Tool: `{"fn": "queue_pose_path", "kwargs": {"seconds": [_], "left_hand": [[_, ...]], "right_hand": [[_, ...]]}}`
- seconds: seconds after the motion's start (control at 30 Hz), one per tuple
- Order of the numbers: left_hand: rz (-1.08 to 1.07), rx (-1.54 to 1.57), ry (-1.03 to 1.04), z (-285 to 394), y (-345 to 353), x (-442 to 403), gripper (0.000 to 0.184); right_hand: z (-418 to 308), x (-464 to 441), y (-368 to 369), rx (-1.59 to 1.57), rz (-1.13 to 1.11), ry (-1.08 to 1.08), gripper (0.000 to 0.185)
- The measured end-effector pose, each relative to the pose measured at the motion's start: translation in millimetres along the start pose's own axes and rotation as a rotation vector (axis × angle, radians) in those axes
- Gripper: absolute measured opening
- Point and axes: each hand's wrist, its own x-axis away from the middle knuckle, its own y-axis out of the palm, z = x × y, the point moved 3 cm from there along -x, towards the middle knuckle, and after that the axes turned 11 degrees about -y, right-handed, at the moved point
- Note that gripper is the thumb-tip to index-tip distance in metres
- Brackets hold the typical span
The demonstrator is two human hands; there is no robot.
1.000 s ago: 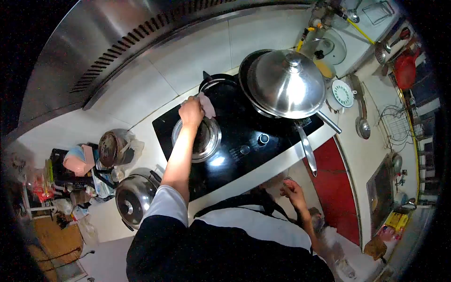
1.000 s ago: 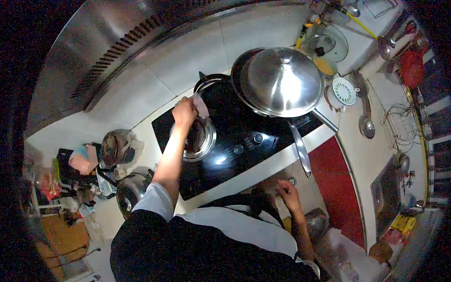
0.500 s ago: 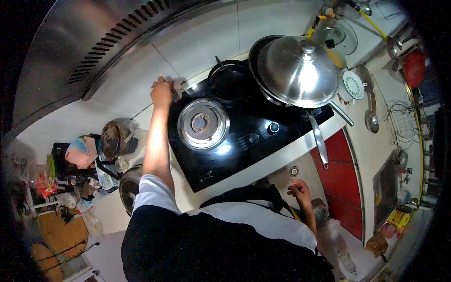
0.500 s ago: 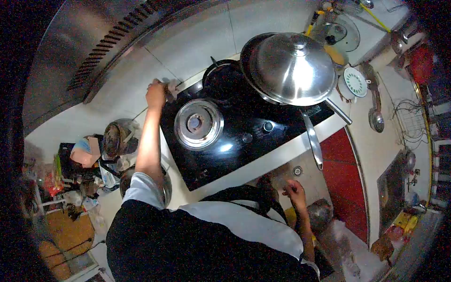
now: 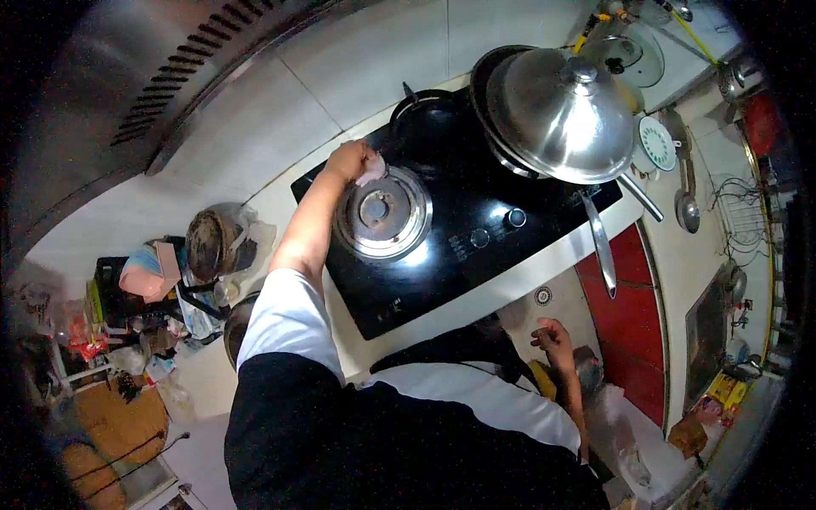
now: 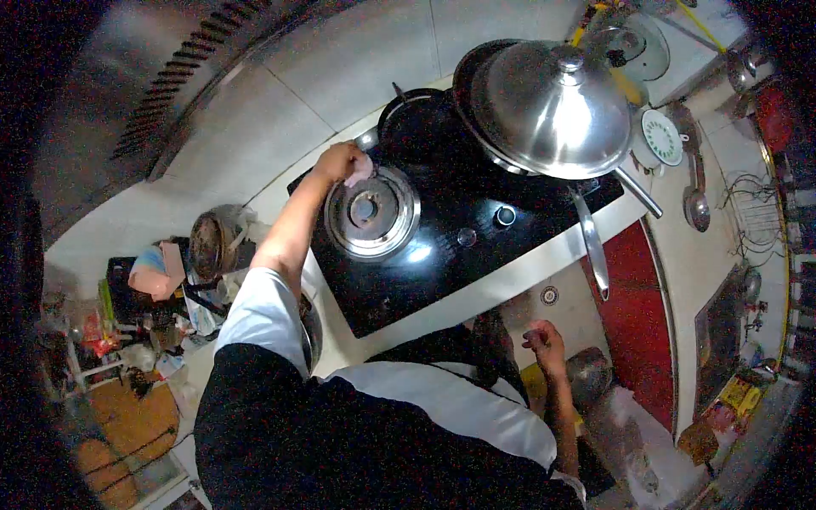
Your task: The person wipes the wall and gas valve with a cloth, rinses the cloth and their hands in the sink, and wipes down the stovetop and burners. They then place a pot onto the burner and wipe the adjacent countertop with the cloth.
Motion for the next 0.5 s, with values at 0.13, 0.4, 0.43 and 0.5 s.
{"fn": "queue_pose_path", "kwargs": {"seconds": [0.13, 0.4, 0.43, 0.5], "left_hand": [[0.029, -0.001, -0.047, -13.8, -3.2, 26.5, 0.028], [0.147, 0.07, -0.424, -28.8, 5.8, 123.2, 0.028], [0.151, 0.085, -0.49, -27.2, 11.9, 134.3, 0.027], [0.077, 0.144, -0.6, -19.9, 16.9, 153.6, 0.024]], "right_hand": [[11.1, 1.4, -1.9, -0.073, -0.037, -0.025, 0.03], [11.2, -22.0, -5.2, 0.039, -0.106, -0.07, 0.031], [15.2, -29.7, -6.1, 0.031, -0.124, -0.128, 0.031], [16.4, -48.7, -4.7, 0.153, -0.151, -0.181, 0.03]]}}
